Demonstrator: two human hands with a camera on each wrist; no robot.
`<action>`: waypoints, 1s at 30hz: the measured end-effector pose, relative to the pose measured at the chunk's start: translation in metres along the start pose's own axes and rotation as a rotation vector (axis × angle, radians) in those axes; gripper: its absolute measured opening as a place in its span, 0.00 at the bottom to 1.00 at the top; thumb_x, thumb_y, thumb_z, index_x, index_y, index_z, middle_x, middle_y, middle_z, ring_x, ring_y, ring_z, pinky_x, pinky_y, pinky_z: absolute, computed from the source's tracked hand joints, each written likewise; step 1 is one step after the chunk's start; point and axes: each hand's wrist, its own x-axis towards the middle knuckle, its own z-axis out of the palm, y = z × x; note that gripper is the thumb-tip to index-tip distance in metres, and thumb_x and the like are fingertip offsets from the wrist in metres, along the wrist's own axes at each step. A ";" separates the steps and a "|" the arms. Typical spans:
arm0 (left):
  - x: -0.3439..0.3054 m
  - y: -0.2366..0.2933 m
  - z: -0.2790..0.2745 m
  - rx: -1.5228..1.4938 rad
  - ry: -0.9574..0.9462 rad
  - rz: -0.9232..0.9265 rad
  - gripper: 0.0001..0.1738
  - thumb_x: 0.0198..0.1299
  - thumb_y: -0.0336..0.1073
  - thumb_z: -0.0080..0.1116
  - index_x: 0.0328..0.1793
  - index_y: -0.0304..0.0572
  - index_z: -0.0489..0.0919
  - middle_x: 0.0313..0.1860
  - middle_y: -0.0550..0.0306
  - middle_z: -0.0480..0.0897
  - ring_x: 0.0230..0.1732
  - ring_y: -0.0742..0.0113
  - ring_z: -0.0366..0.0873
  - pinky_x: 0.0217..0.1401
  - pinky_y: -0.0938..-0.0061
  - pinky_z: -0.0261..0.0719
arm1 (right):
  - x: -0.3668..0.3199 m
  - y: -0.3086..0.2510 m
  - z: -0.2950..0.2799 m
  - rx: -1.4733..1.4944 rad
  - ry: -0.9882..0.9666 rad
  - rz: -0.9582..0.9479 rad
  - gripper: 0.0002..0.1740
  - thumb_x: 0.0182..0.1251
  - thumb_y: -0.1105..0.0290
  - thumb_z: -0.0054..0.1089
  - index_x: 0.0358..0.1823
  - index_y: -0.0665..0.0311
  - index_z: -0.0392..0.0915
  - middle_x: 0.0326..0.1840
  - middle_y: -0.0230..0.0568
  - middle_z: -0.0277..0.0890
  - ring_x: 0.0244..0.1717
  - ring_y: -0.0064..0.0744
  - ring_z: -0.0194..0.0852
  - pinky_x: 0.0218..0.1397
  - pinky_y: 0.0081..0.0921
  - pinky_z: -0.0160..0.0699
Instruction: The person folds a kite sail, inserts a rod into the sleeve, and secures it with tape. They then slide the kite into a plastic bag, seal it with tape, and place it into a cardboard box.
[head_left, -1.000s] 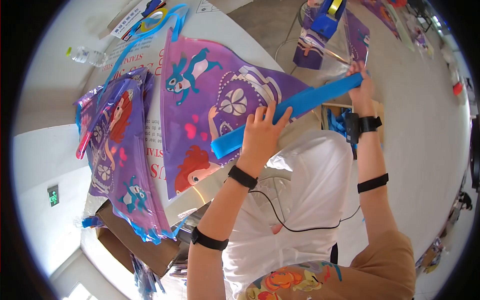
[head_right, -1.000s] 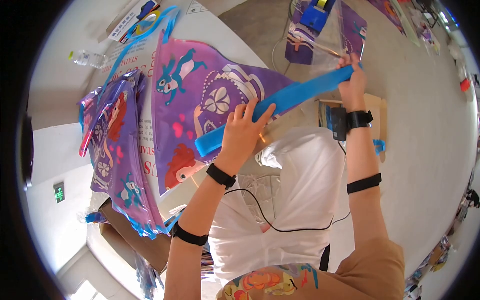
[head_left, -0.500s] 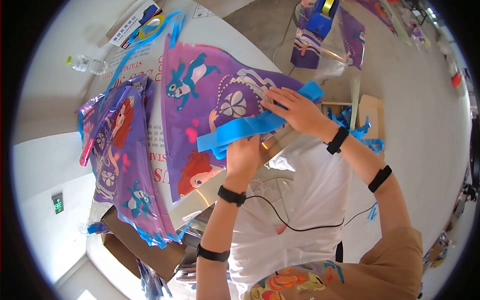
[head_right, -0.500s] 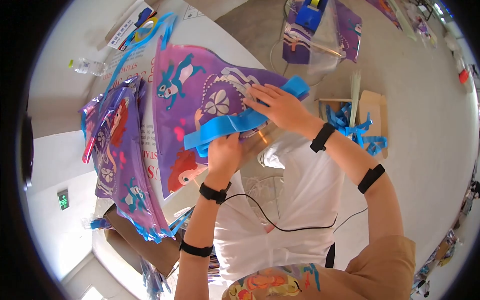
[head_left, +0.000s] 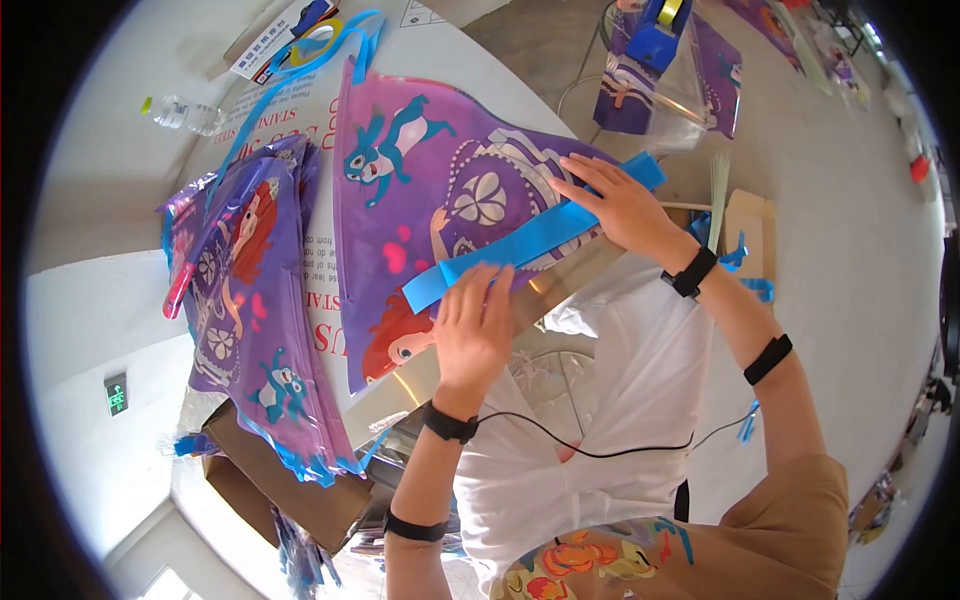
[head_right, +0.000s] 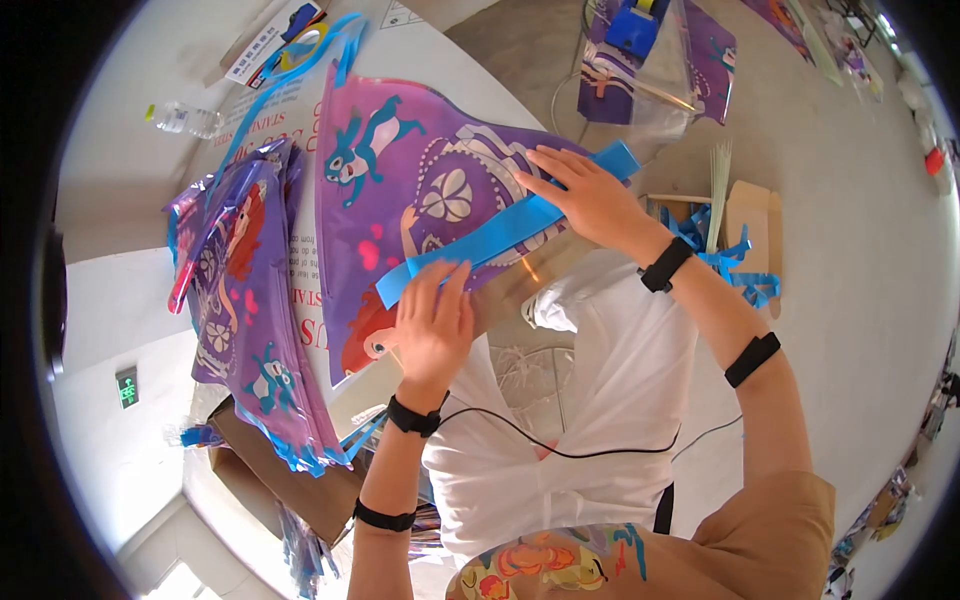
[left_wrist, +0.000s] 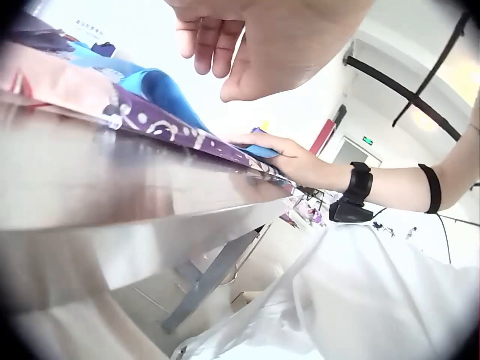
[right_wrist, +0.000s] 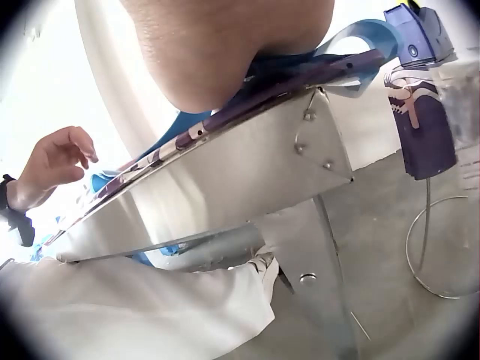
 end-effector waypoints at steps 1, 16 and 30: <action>0.006 0.000 0.005 0.018 -0.046 0.021 0.23 0.57 0.23 0.60 0.61 0.37 0.78 0.61 0.49 0.77 0.63 0.50 0.75 0.61 0.58 0.78 | 0.000 -0.001 0.001 -0.006 0.008 -0.002 0.42 0.54 0.86 0.56 0.74 0.52 0.66 0.76 0.44 0.62 0.74 0.49 0.60 0.76 0.43 0.63; 0.010 -0.009 0.016 0.254 -0.351 0.096 0.30 0.57 0.31 0.60 0.68 0.30 0.72 0.60 0.43 0.73 0.68 0.48 0.71 0.60 0.66 0.82 | -0.015 0.017 -0.035 0.072 -0.095 -0.131 0.41 0.60 0.56 0.69 0.72 0.63 0.65 0.76 0.44 0.62 0.76 0.46 0.59 0.78 0.43 0.61; 0.008 -0.018 0.012 0.111 -0.193 0.066 0.24 0.52 0.30 0.61 0.58 0.33 0.77 0.53 0.50 0.79 0.59 0.56 0.79 0.51 0.68 0.84 | -0.016 0.010 -0.017 -0.009 0.102 -0.274 0.19 0.58 0.71 0.68 0.52 0.64 0.80 0.53 0.39 0.76 0.57 0.41 0.75 0.64 0.39 0.76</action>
